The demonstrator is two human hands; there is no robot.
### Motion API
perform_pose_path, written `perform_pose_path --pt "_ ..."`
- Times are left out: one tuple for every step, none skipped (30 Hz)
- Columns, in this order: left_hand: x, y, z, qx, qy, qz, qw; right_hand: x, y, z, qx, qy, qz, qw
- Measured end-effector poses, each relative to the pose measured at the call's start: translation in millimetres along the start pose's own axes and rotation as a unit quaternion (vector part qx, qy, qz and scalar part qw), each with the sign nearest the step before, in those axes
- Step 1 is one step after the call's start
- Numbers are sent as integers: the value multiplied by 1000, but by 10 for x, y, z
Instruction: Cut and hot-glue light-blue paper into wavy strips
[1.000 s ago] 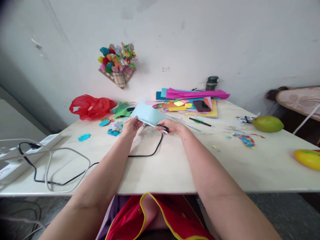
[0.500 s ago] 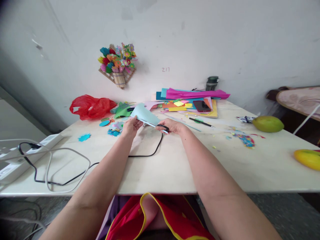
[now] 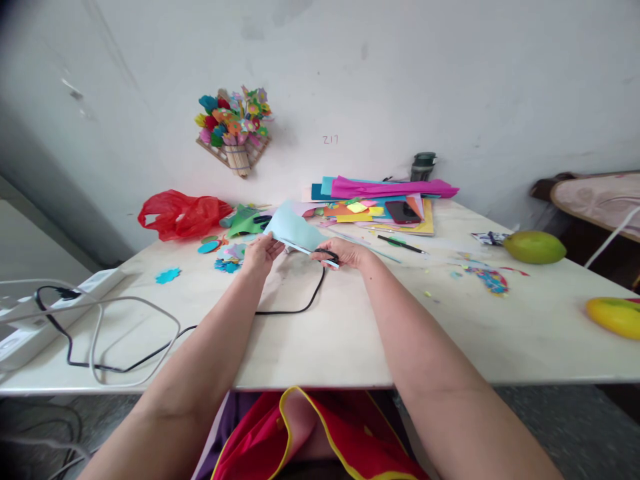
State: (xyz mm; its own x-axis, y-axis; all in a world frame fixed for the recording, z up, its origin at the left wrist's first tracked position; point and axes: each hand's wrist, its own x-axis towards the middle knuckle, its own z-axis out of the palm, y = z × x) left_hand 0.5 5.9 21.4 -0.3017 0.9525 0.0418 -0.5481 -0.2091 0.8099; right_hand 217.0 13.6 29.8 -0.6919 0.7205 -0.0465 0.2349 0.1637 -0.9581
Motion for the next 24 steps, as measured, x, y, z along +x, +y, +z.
perform_pose_path --pt "-3 -1 1 1 -1 -1 1000 0 -5 2 1 -2 0 1000" --pt "-6 -1 3 4 -2 -3 1000 -1 -10 3 1 -4 1 1000" --pt "-9 -1 4 6 -3 -5 1000 0 -13 5 1 -6 1 1000" --pt "-11 -1 6 9 -6 -6 1000 1 -14 5 1 -6 1 1000" --pt "-13 -2 8 11 -7 -7 1000 3 -12 5 2 -6 1 1000" --pt "-14 -3 9 12 -8 -7 1000 6 -8 4 2 -4 0 1000" --pt "-14 -4 10 12 -8 -6 1000 10 -2 3 1 -3 -1 1000" --pt "-14 -6 10 12 -9 -5 1000 14 6 1 1 -1 -2 1000" --pt "-14 -7 10 11 -10 -4 1000 18 14 0 0 -1 -3 1000" --pt "-15 -7 10 11 -11 -4 1000 21 21 -2 0 -1 -4 1000" --pt "-15 -7 11 11 -12 -4 1000 24 27 -4 -2 -1 -5 1000" --pt "-17 -6 12 10 -13 -5 1000 26 30 -4 -3 0 -6 1000" --pt "-19 -4 13 10 -12 -6 1000 25 32 -4 -4 1 -8 1000" --pt "-21 -1 15 10 -11 -8 1000 24 30 -2 -8 2 -10 1000" --pt "-24 1 16 9 -9 -8 1000 21 27 0 -13 4 -13 1000" --pt "-26 5 18 9 -8 -9 1000 17 21 4 -18 6 -16 1000" --pt "-28 8 19 9 -7 -9 1000 13 15 8 -24 6 -18 1000" --pt "-30 10 20 8 -7 -9 1000 9 9 11 -28 6 -20 999" --pt "-32 13 21 8 -8 -8 1000 5 3 14 -30 7 -22 999" --pt "-32 14 20 8 -9 -8 1000 3 -1 16 -30 7 -21 999" --pt "-32 15 19 8 -9 -7 1000 3 -3 16 -30 8 -19 999" --pt "-31 14 18 8 -9 -8 1000 3 -4 16 -30 9 -18 999" --pt "-28 13 16 7 -8 -8 1000 4 -3 15 -31 12 -15 999" --pt "-26 11 15 6 -7 -8 1000 5 -2 13 -32 15 -13 999"
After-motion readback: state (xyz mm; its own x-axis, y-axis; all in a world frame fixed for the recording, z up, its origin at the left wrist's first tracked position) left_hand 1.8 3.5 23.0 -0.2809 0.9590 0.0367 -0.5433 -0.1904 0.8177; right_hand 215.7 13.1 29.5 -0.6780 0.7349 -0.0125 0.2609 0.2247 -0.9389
